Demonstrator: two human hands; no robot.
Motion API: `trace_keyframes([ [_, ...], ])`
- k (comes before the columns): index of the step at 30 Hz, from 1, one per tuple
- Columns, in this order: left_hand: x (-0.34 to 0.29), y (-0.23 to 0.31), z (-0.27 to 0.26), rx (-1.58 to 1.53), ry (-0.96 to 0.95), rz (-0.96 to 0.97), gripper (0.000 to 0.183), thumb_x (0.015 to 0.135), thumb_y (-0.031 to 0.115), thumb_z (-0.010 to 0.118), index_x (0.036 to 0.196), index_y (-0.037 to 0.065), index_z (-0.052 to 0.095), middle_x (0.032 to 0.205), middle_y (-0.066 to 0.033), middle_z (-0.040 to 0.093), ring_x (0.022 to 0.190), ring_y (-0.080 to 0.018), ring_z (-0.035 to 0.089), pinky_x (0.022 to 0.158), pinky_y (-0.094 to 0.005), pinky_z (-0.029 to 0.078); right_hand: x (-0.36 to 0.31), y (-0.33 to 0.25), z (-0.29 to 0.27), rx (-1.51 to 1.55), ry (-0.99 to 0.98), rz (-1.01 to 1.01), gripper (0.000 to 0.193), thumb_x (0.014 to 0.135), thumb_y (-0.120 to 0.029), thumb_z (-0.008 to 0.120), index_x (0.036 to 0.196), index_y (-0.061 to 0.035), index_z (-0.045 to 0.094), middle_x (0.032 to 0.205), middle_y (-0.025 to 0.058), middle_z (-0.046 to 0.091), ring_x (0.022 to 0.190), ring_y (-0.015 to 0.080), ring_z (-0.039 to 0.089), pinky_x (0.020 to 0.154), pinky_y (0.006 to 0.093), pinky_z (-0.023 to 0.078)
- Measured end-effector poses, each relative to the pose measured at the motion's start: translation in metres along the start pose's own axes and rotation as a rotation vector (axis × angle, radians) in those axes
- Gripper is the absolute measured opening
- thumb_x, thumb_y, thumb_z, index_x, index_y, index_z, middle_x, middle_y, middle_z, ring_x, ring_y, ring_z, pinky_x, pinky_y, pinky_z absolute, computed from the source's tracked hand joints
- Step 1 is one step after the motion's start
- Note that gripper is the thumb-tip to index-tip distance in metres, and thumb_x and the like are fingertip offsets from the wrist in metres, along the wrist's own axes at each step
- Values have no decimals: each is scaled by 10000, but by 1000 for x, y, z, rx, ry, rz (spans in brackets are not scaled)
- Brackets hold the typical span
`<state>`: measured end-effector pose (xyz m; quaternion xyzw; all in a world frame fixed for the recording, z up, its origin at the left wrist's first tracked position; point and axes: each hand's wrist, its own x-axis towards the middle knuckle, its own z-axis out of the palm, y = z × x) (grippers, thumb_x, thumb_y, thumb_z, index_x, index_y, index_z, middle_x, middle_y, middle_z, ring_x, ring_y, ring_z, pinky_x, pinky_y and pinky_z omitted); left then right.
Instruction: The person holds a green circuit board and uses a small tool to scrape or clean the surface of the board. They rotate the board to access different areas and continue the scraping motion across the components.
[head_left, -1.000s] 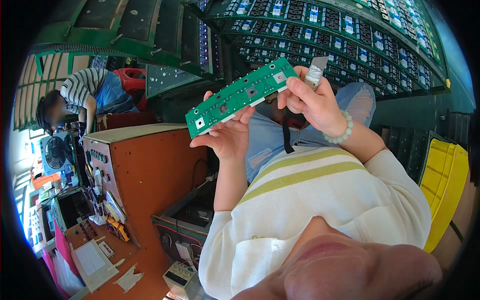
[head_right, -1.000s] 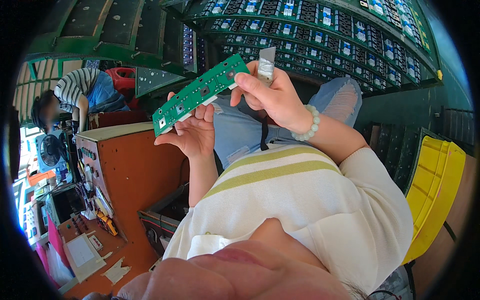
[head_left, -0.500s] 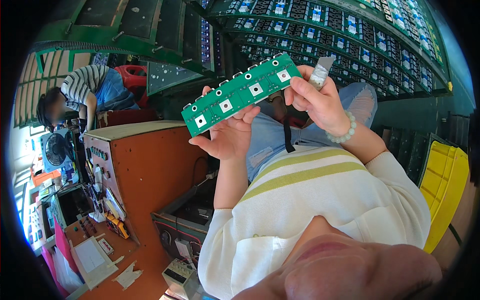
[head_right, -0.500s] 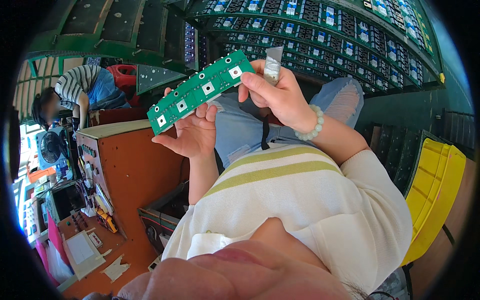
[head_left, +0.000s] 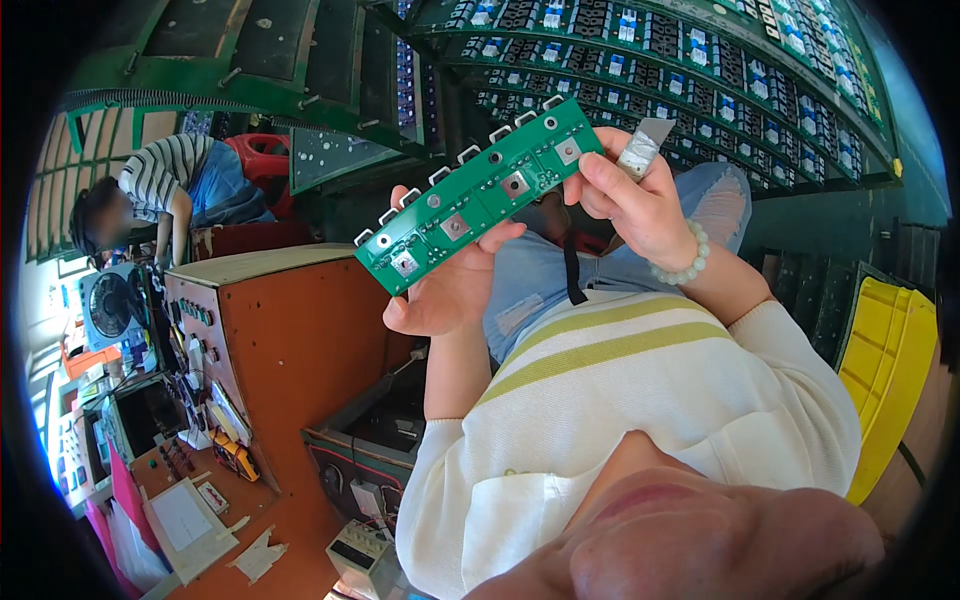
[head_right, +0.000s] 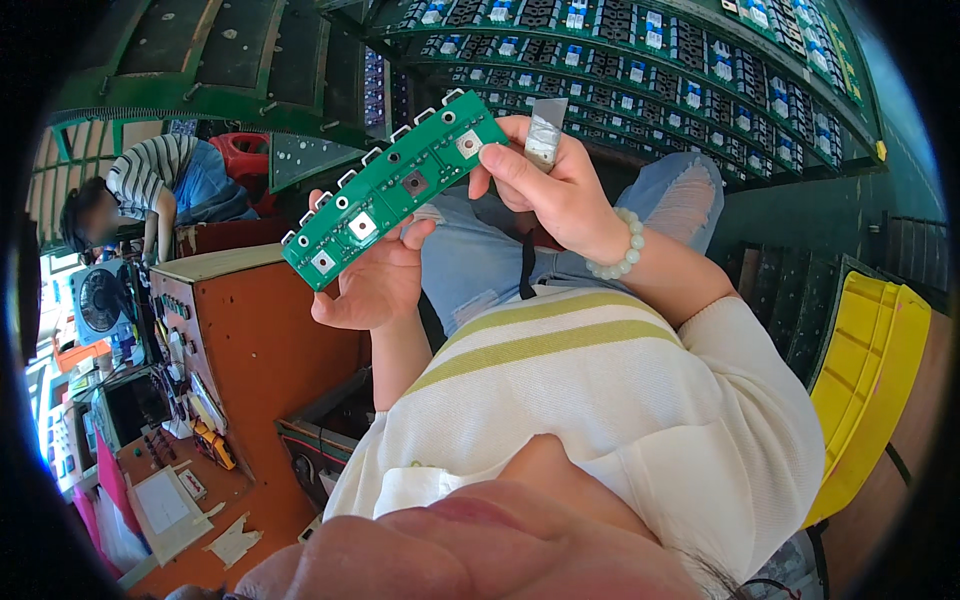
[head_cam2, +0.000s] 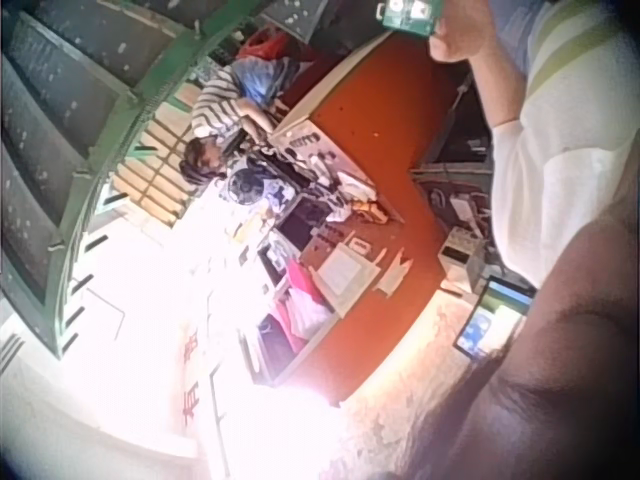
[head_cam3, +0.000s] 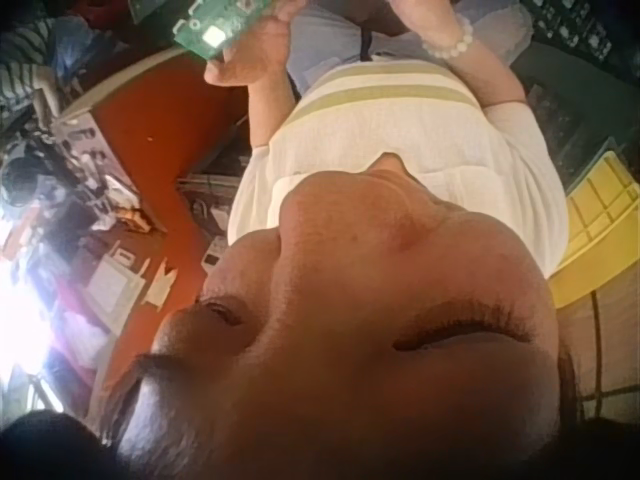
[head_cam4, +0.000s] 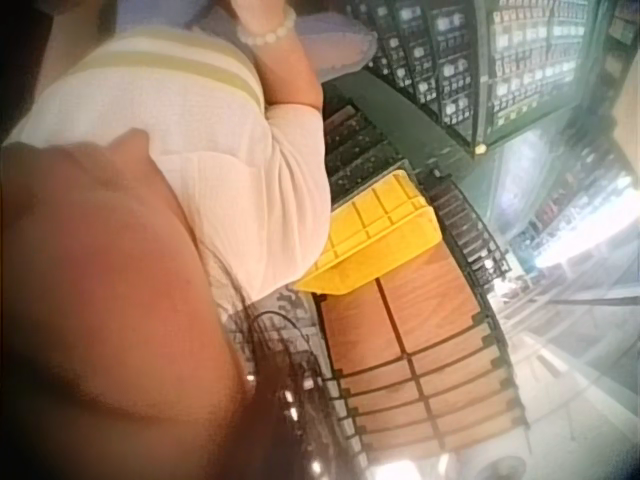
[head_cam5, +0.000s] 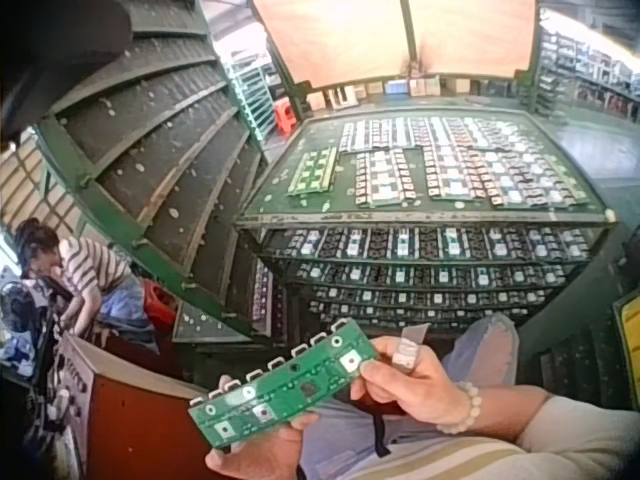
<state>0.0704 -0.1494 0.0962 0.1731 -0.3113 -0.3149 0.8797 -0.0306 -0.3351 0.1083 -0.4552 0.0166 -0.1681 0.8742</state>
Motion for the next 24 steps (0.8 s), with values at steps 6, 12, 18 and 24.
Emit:
trace_keyframes([
  [6,-2,1,2,0,11,3,863,736,445,587,1460,254,157,1451,-139,316,1292,-433,330,965,-610,359,-1,0,0,-6,7,0,233,954,-172,506,1102,5,530,783,53,612,496,-1,303,435,178,224],
  [12,1,5,13,-12,44,-20,824,730,380,585,1449,207,221,1454,-131,318,1319,-422,284,953,-618,358,-2,-4,4,-125,87,62,188,938,-145,511,1078,-24,545,779,28,606,500,-3,318,431,181,223],
  [18,12,2,11,-76,59,-31,799,731,403,571,1430,175,258,1419,-163,353,1260,-442,370,977,-605,349,7,-1,-1,-55,44,-3,209,953,-173,506,1092,-22,541,778,23,599,503,6,320,439,179,236],
  [24,9,9,8,-22,116,-48,827,768,408,607,1447,177,194,1399,-152,372,1249,-403,398,998,-570,347,16,-2,7,-16,28,17,158,944,-152,514,1021,-15,535,766,36,599,491,8,327,440,188,248],
])
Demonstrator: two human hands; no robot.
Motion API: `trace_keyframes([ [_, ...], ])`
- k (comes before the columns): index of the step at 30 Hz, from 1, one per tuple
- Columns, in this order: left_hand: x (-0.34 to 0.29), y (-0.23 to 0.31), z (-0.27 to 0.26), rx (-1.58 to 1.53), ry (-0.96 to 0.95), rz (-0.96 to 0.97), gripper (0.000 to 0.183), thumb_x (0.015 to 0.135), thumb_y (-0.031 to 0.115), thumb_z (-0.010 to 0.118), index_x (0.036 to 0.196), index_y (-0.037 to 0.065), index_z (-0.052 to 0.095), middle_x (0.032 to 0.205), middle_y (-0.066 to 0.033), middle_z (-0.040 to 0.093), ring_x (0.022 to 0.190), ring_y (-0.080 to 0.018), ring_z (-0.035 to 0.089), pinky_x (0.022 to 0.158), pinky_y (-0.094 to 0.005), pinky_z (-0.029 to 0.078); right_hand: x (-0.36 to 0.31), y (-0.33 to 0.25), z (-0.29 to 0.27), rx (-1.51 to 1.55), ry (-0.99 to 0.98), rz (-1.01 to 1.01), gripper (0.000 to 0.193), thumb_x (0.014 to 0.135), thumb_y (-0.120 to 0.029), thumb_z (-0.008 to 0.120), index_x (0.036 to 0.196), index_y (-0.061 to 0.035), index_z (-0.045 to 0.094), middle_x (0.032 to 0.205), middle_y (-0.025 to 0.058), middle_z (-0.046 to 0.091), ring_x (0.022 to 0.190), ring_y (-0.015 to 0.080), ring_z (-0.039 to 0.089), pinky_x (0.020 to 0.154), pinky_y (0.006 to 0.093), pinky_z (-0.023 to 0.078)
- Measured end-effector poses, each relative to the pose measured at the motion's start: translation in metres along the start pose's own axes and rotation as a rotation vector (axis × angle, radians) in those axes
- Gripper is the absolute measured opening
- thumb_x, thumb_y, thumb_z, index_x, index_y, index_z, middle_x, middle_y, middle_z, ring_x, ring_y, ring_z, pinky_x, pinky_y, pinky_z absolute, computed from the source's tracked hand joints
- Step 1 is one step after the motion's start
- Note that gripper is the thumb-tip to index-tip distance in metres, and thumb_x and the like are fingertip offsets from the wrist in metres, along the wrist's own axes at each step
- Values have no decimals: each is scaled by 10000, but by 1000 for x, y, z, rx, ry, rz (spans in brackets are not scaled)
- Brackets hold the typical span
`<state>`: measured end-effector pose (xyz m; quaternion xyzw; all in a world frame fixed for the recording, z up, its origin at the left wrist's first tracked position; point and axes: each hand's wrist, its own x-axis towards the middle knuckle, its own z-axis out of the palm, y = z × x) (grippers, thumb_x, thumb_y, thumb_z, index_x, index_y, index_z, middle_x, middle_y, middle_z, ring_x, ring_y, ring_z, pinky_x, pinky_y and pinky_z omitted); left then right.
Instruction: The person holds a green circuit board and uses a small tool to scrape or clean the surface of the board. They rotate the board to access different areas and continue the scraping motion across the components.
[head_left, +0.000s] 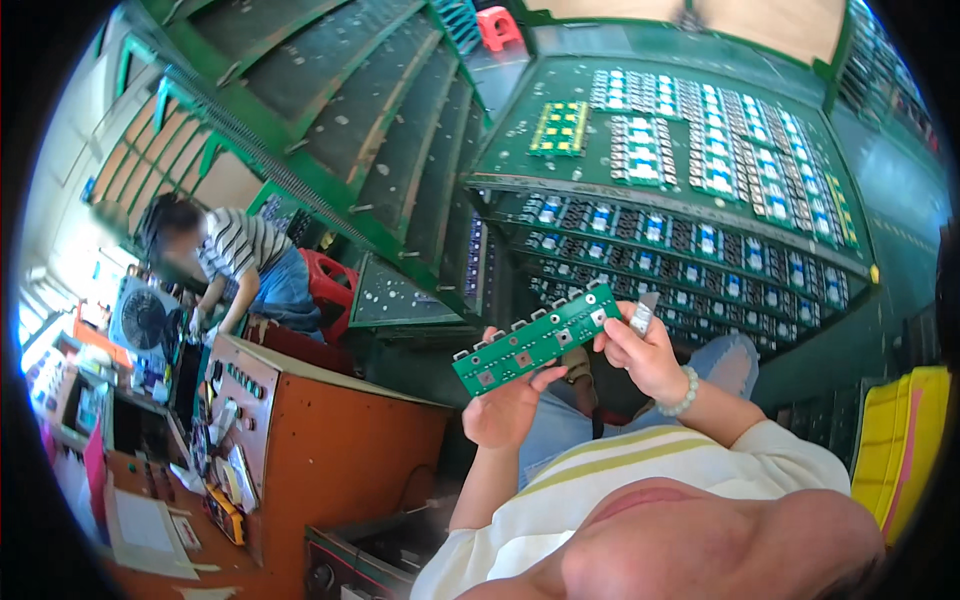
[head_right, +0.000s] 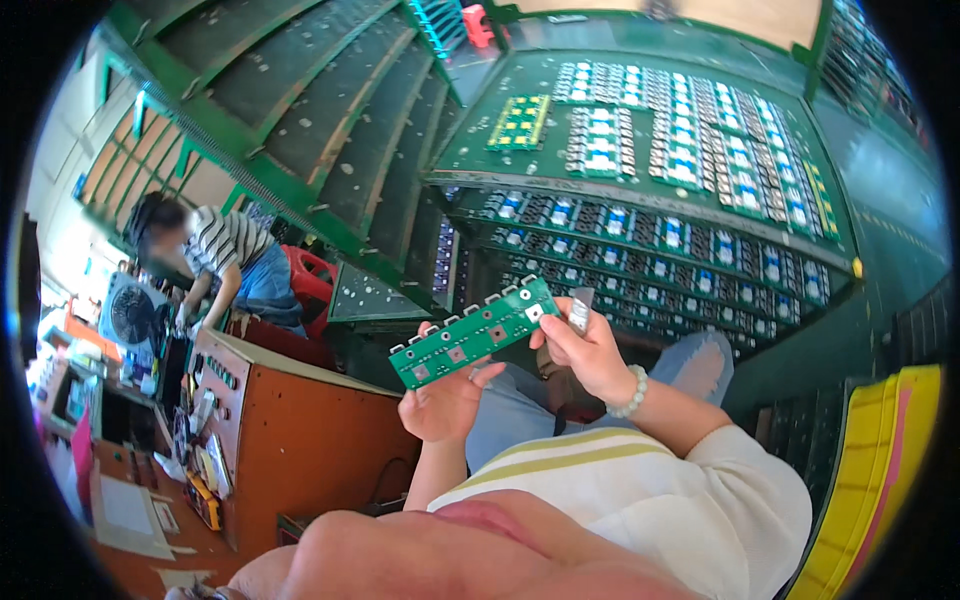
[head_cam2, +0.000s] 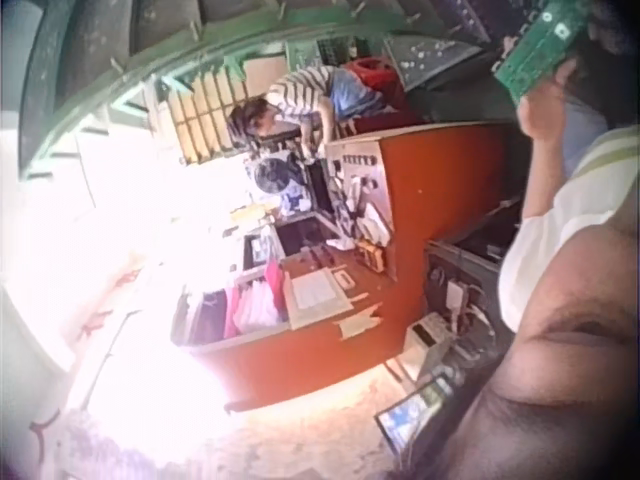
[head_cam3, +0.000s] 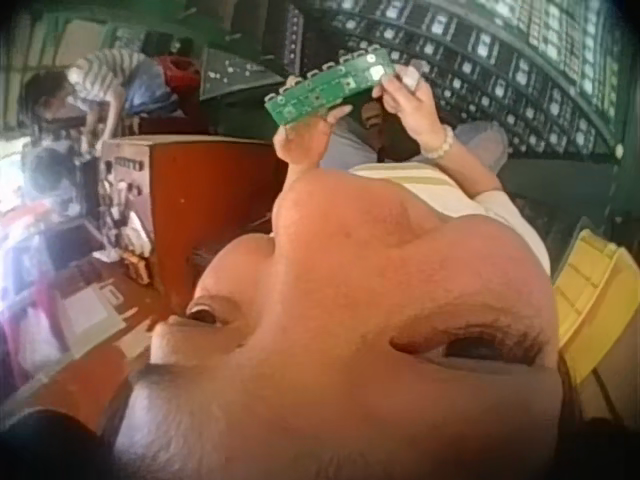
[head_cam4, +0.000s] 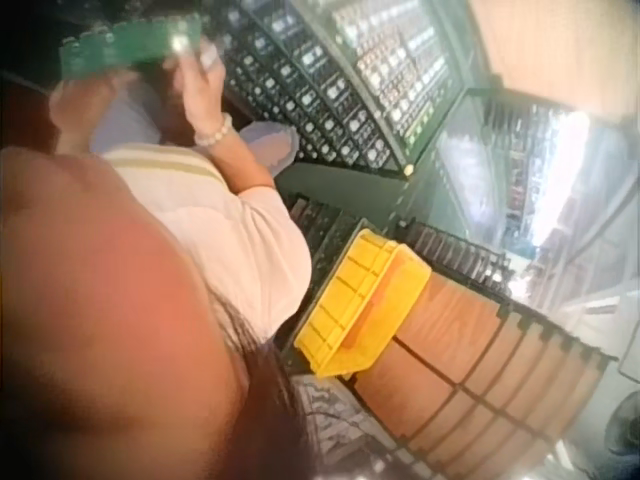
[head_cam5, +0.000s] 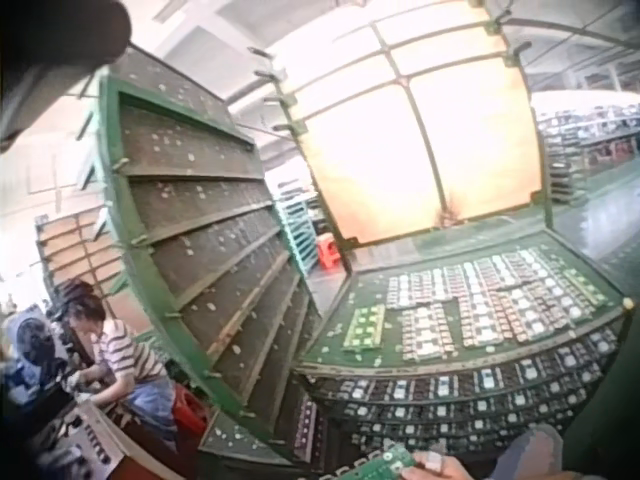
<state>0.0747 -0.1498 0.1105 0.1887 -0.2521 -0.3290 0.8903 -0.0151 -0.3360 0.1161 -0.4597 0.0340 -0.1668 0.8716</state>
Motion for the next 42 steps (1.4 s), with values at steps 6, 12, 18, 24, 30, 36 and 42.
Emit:
trace_keyframes([
  [6,-17,7,-19,16,78,90,665,896,282,526,1449,159,177,1378,-137,403,1201,-366,468,985,-540,393,13,15,19,-41,-7,83,141,935,-163,528,995,-36,518,752,36,592,480,9,321,433,186,244],
  [12,-29,23,-60,-111,144,108,595,939,178,465,1452,153,164,1355,-131,428,1180,-338,496,983,-555,393,34,38,45,-188,15,136,137,935,-143,517,1002,-23,521,734,41,582,466,12,329,430,182,256],
  [18,-39,43,-104,-222,207,138,558,965,157,415,1459,156,157,1354,-128,430,1161,-323,516,996,-518,398,59,71,72,-340,31,204,108,941,-119,490,991,-26,510,723,53,571,440,26,323,402,188,248],
  [24,-60,62,-131,-268,329,172,550,966,158,419,1457,155,172,1353,-120,436,1162,-317,518,1004,-504,396,77,107,90,-369,-13,307,124,937,-129,506,1004,-25,518,727,54,581,444,23,341,406,188,261],
  [30,-75,69,-150,-274,391,206,561,956,186,446,1450,176,179,1335,-130,450,1170,-313,512,994,-492,408,89,129,111,-387,-31,393,127,940,-130,499,1010,-26,522,713,53,574,433,20,335,399,184,265],
  [36,-77,70,-149,-257,420,267,549,971,182,428,1456,185,169,1341,-107,447,1170,-297,511,994,-487,409,97,136,114,-387,-58,420,126,939,-131,501,1011,-30,521,711,54,574,434,22,338,403,184,267],
  [42,-77,70,-140,-192,448,266,546,968,184,436,1451,188,182,1345,-107,440,1167,-292,511,984,-481,421,100,136,110,-339,-73,443,111,930,-127,512,994,-37,521,706,49,576,438,21,346,404,182,266],
])
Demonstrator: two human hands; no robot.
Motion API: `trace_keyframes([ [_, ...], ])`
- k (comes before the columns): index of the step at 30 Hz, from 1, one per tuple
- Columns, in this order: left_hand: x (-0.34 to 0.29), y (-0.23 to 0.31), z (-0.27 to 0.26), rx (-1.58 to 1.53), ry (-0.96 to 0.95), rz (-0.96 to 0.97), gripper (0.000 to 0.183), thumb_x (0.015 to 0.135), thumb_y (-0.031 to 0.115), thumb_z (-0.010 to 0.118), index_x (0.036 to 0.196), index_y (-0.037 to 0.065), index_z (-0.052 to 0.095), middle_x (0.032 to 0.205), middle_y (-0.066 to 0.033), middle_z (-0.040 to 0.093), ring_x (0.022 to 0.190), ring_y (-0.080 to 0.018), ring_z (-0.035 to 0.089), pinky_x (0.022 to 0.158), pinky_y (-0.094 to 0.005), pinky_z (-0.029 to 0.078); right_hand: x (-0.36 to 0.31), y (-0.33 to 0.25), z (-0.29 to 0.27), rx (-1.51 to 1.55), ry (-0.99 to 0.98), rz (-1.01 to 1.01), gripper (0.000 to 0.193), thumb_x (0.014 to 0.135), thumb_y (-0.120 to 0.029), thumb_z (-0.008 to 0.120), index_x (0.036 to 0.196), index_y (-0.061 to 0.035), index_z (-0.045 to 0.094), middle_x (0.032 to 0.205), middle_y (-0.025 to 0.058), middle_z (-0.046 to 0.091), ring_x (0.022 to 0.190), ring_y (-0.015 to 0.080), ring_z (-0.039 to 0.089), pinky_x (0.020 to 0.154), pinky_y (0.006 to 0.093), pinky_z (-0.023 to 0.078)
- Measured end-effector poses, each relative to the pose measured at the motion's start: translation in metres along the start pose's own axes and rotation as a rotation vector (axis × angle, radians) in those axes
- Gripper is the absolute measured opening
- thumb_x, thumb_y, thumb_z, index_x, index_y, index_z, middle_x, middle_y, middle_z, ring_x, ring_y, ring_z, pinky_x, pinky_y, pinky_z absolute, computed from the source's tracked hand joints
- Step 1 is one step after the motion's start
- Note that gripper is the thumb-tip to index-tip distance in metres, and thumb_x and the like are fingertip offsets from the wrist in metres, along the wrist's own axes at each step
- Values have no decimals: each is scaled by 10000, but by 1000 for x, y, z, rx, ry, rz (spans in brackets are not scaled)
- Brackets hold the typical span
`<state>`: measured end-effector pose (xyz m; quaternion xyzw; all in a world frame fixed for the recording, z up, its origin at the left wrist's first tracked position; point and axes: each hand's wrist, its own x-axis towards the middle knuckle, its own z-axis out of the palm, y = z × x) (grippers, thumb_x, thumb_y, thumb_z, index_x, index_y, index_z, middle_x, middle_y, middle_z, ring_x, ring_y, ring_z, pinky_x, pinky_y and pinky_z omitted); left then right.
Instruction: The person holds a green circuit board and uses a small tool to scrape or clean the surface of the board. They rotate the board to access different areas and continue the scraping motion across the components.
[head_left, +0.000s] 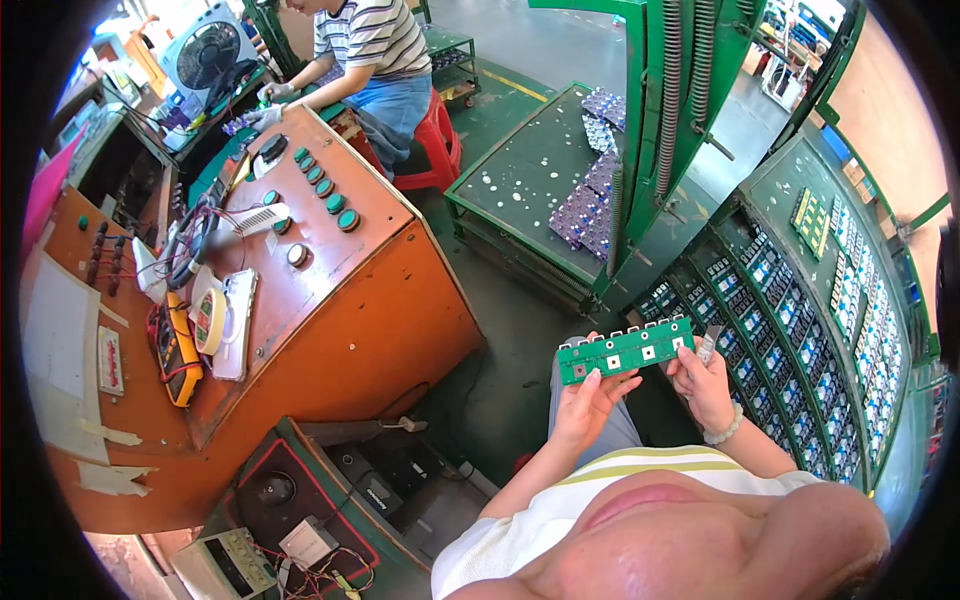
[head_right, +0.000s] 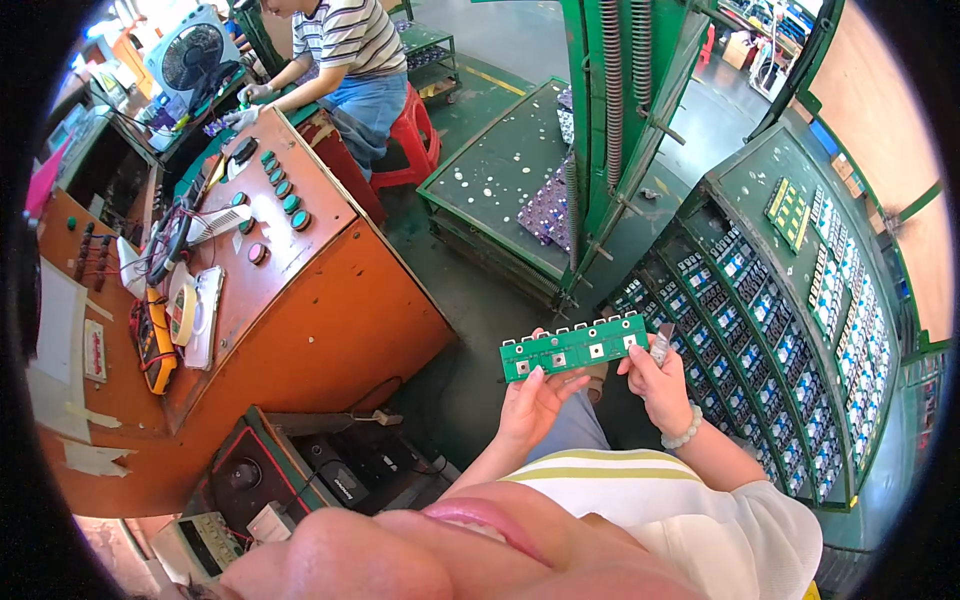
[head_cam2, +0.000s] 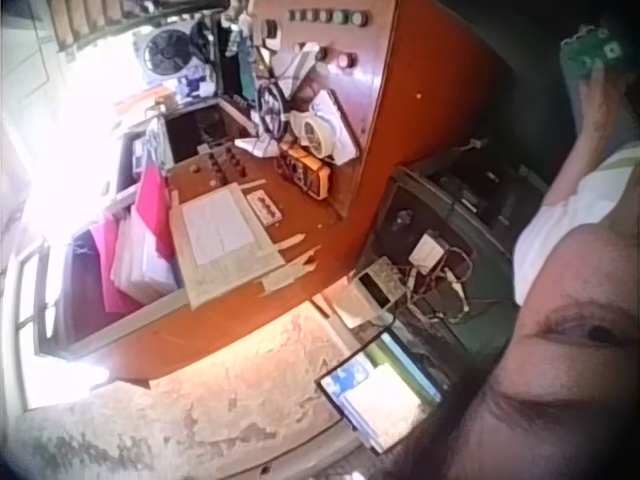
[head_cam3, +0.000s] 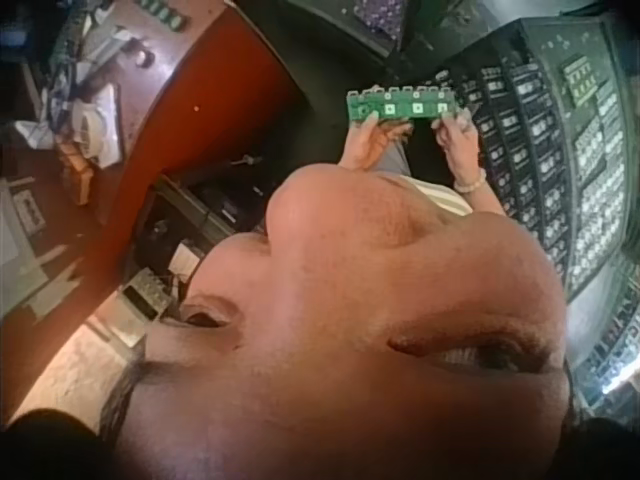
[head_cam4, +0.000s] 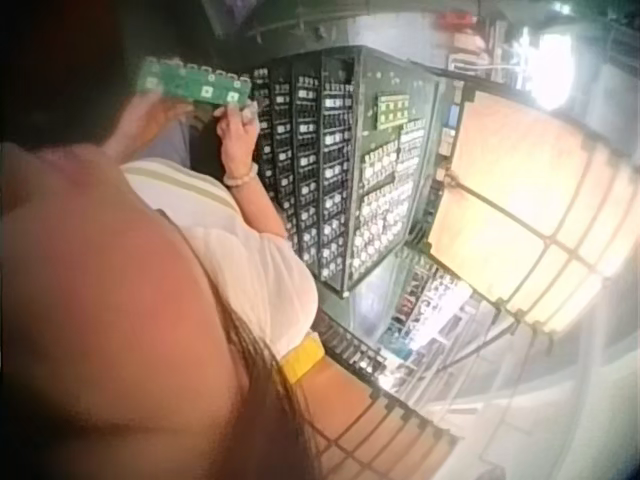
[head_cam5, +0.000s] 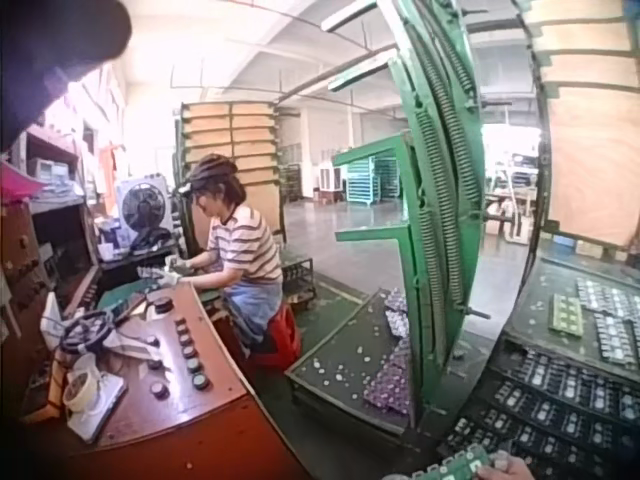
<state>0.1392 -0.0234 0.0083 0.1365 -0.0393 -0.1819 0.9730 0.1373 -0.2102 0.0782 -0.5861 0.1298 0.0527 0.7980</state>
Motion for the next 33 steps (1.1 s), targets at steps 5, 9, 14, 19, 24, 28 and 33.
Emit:
trace_keyframes([
  [5,-5,-5,11,58,25,9,544,973,178,431,1454,169,175,1333,-111,447,1139,-283,532,975,-465,437,-4,7,-11,24,-23,-26,95,917,-100,528,985,-33,520,686,35,560,408,16,327,377,177,244],
  [9,-1,-20,27,113,2,2,535,983,161,414,1457,140,166,1329,-114,446,1125,-273,540,983,-454,437,-15,3,-32,44,23,-50,88,902,-100,558,960,-45,520,680,30,569,409,12,334,371,181,242],
  [14,-5,-51,46,180,-76,-17,533,984,139,398,1456,142,149,1359,-109,406,1154,-279,526,977,-439,448,-37,-4,-62,124,34,-51,71,907,-113,559,948,-65,527,679,17,563,401,8,323,369,177,238],
  [19,-8,-82,71,263,-110,-21,619,943,56,471,1457,158,142,1379,-94,378,1172,-266,509,970,-423,459,-60,-11,-93,237,39,-72,61,914,-128,545,940,-75,528,678,4,559,401,7,320,374,174,238],
  [24,-15,-102,98,337,-169,10,655,869,-5,577,1393,170,224,1418,-113,333,1235,-282,444,961,-454,463,-81,-19,-112,323,-11,-140,75,915,-133,541,959,-74,525,667,-10,546,405,8,308,382,180,232],
  [28,-23,-113,113,507,-200,115,677,822,-12,634,1352,159,250,1422,-145,324,1272,-292,396,961,-472,458,-94,-20,-116,385,-75,-175,96,906,-122,552,980,-64,531,662,-13,543,413,9,300,395,185,229],
  [33,-26,-124,120,730,-223,132,767,769,-23,687,1373,133,241,1410,-175,328,1276,-287,390,961,-469,460,-118,-30,-128,433,-78,-172,92,900,-106,560,965,-47,532,661,4,543,427,12,314,413,190,251],
])
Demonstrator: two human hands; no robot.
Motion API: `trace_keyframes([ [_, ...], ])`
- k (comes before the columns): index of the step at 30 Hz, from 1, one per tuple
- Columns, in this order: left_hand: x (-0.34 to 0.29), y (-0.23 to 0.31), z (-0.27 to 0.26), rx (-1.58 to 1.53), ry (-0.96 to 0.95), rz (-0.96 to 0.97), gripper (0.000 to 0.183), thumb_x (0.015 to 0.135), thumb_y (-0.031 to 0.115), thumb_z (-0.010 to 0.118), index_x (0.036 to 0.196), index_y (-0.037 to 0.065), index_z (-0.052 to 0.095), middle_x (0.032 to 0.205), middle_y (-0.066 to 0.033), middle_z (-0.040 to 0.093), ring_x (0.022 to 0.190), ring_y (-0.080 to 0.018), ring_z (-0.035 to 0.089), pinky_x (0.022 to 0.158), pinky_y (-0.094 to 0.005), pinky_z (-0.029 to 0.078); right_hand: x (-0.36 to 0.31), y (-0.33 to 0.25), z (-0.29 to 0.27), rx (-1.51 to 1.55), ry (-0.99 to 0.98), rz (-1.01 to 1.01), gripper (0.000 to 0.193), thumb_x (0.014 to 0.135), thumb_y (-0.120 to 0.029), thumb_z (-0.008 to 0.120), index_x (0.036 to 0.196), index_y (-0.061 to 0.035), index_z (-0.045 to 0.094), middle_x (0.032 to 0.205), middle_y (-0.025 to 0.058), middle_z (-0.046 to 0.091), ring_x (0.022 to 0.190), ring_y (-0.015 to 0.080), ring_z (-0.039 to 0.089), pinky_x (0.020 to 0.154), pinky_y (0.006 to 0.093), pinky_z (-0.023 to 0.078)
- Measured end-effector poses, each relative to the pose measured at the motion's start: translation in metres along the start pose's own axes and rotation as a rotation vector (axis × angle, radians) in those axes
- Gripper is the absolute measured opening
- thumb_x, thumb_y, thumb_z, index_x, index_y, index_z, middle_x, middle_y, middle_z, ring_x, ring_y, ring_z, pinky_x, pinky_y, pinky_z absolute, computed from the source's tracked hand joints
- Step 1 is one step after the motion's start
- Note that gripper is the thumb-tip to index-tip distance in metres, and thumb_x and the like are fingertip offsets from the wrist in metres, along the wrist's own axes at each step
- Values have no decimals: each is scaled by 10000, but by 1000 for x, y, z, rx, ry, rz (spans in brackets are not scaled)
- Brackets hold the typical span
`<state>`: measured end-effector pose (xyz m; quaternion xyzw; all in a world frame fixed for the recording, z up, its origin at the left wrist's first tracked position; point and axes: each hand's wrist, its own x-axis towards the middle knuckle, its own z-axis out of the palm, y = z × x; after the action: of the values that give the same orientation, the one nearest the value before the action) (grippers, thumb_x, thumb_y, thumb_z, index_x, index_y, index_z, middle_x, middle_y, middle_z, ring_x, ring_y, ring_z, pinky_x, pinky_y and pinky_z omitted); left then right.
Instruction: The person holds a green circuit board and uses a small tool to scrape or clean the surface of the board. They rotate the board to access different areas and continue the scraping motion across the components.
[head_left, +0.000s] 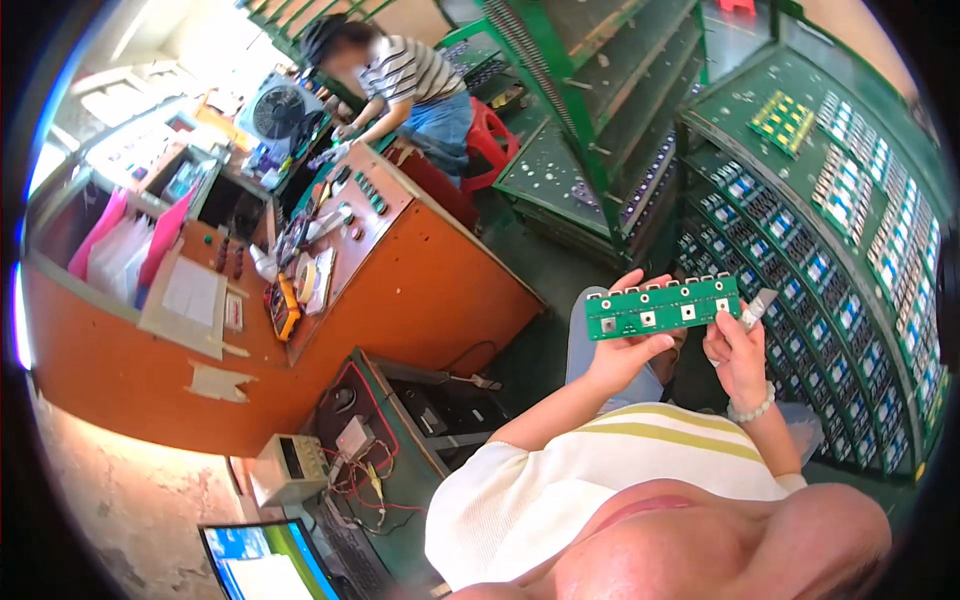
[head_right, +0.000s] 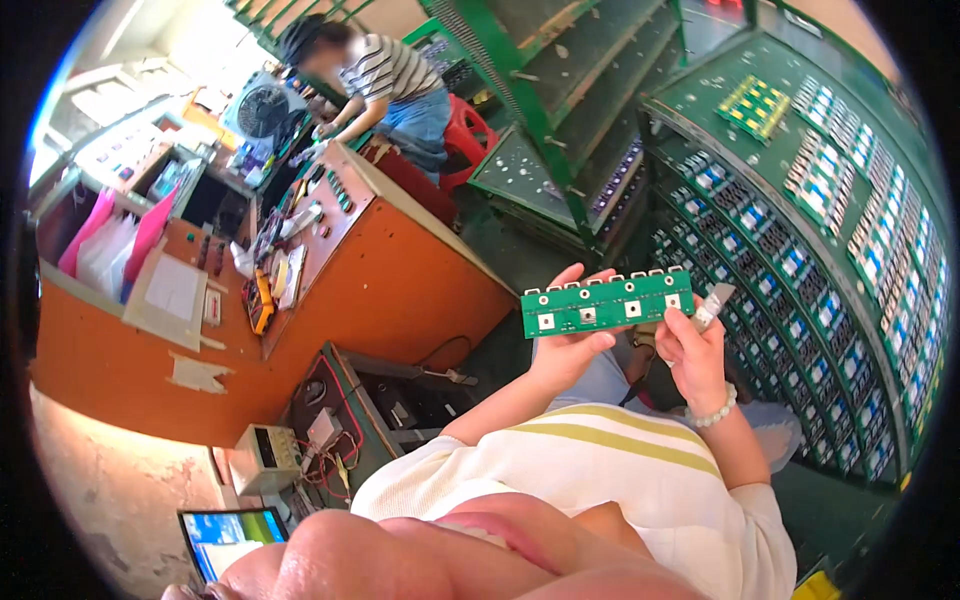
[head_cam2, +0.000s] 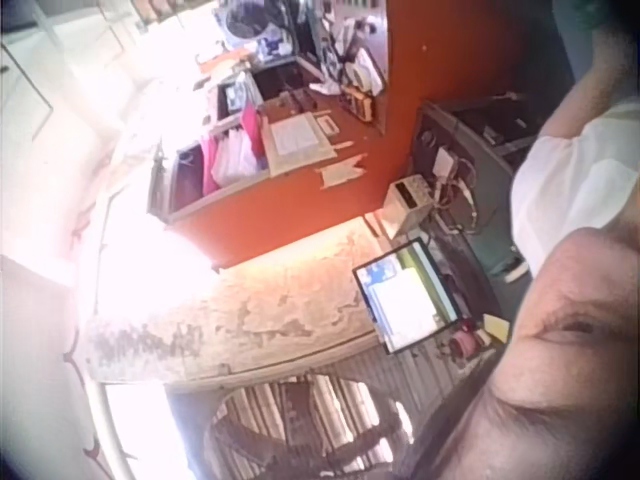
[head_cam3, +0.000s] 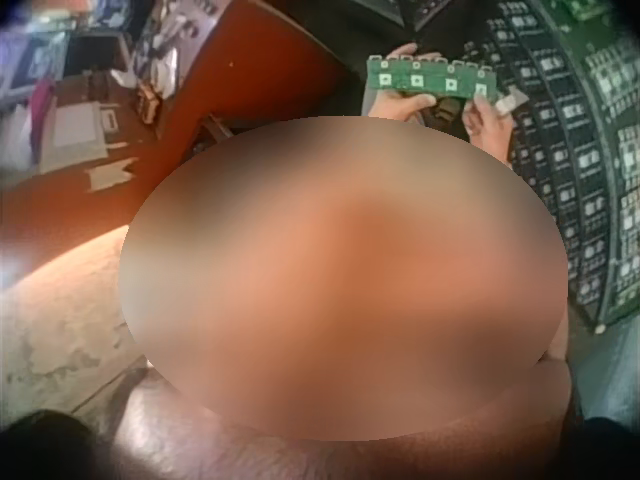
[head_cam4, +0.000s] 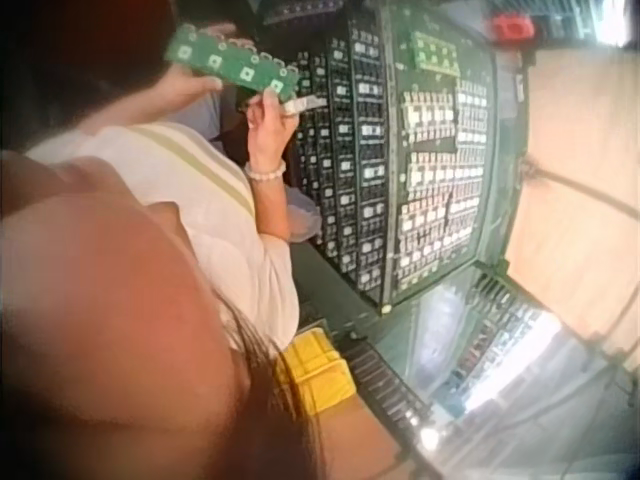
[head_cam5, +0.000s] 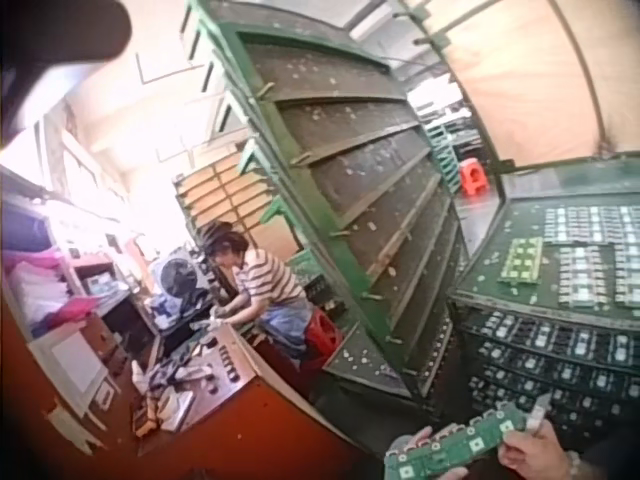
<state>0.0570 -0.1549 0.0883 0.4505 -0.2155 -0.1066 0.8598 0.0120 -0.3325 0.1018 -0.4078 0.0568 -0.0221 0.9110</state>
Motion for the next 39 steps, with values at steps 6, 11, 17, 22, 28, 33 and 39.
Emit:
trace_keyframes([
  [6,9,3,10,136,-38,11,753,739,14,733,1341,97,288,1374,-182,384,1240,-269,434,969,-441,453,-10,-16,0,-10,16,-21,101,900,-112,562,965,-46,521,678,12,550,437,12,314,420,190,248],
  [11,32,33,6,247,-80,192,696,685,13,750,1251,102,353,1359,-214,407,1220,-256,454,1001,-395,402,-10,-23,13,-118,-59,-94,322,892,-116,574,1187,-17,494,742,26,557,472,5,319,418,179,240],
  [17,40,45,-13,208,75,355,662,714,1,730,1232,97,328,1374,-217,386,1238,-285,436,1026,-434,378,-13,-26,19,-327,-124,-195,404,881,-204,518,1236,-15,475,999,47,563,875,87,465,780,222,370],
  [22,33,42,-8,37,53,337,651,752,42,733,1258,171,345,1427,-168,323,1234,-301,442,951,-506,449,-13,-26,19,-251,-150,-224,264,921,-231,460,1067,-25,538,984,59,577,822,99,498,753,205,376],
  [28,25,44,-3,7,12,278,699,703,5,763,1236,202,355,1413,-168,334,1227,-295,448,929,-473,483,-36,-45,53,-651,-193,-207,183,954,-117,450,1022,10,563,785,37,626,665,82,575,605,204,447],
  [33,23,48,-8,58,-31,302,732,673,-4,782,1219,204,341,1399,-191,340,1217,-287,452,918,-452,497,-27,-29,63,-916,-209,-292,156,936,-75,475,1014,27,566,751,58,645,528,66,550,478,195,429],
  [39,16,55,-8,101,-12,307,746,663,36,804,1210,208,325,1399,-199,337,1210,-279,454,912,-457,499,-31,-29,64,-866,-77,-294,127,909,-120,547,952,-14,605,646,33,619,499,64,494,468,223,387],
])
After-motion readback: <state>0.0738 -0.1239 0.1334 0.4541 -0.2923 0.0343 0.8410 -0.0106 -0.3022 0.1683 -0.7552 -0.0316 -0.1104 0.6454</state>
